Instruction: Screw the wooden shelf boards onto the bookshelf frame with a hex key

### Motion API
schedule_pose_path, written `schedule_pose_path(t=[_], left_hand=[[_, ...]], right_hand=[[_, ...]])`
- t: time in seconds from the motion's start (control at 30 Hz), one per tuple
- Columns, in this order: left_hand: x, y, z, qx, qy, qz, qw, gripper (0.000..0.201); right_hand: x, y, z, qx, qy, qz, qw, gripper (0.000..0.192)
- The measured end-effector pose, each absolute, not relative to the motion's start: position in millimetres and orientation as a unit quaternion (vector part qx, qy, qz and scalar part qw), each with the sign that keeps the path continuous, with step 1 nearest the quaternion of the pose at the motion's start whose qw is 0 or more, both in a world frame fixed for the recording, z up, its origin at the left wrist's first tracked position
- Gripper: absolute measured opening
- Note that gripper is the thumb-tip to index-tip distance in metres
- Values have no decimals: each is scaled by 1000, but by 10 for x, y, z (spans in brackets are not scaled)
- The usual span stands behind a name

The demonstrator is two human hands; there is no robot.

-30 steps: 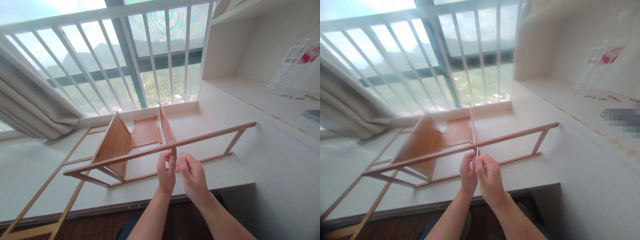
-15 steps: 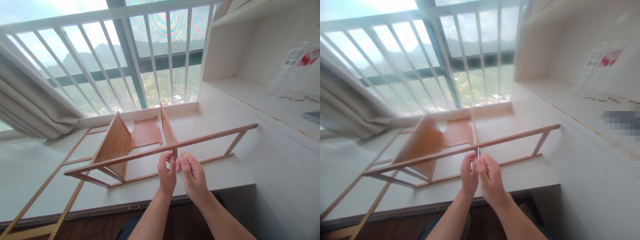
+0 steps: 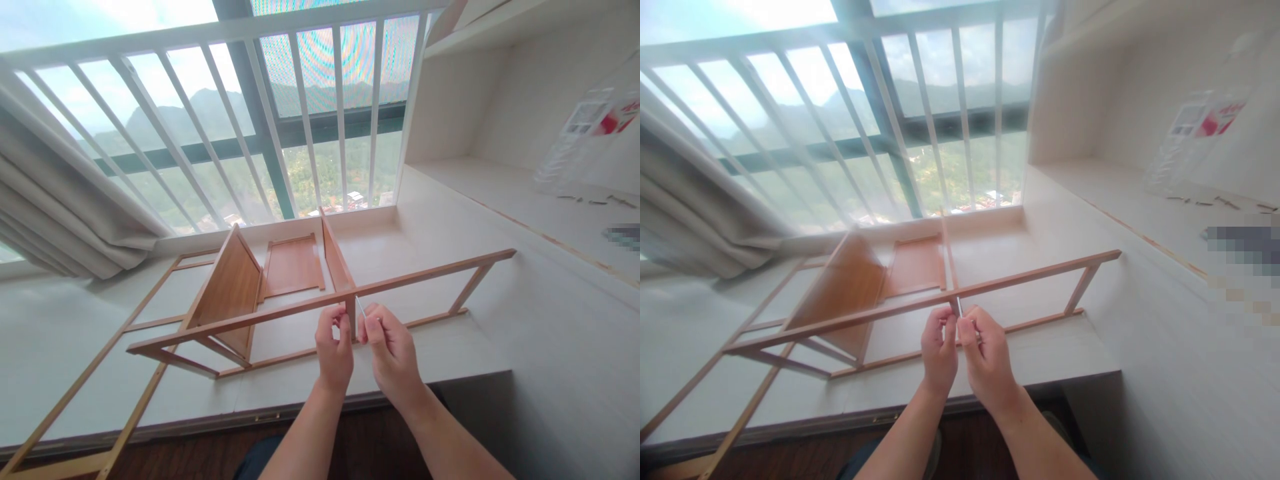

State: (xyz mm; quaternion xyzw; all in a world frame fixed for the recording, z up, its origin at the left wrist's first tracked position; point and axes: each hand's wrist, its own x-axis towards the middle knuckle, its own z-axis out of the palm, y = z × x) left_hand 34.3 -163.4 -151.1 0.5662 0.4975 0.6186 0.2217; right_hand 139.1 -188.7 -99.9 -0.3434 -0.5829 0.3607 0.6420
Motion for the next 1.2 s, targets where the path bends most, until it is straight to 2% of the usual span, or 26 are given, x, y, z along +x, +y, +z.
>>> schedule_pose_path(t=[0.3,0.63,0.73,0.87,1.03,1.2], left_hand=[[347,-1643,-1482,565,500,622,211,17],[334,-1638,-1487,565,500,623,208,17],[336,-1642,-1478,563,498,624,215,18],[342,-1653,-1473,558,493,623,238,19],[340,-1655,-1498,549,503,616,257,21],[339,-1652,-1507,551,502,614,260,22]], right_hand=[[1448,-1892,-953,-407,-655,240,589,30],[1414,-1980,-948,-472,-588,138,642,18],[1411,-1988,-985,-478,-569,139,655,10],[1373,-1998,-1036,-491,-531,188,665,26],[1280,-2025,-1065,-486,-480,291,670,30],[1284,-2022,-1052,-476,-498,285,666,30]])
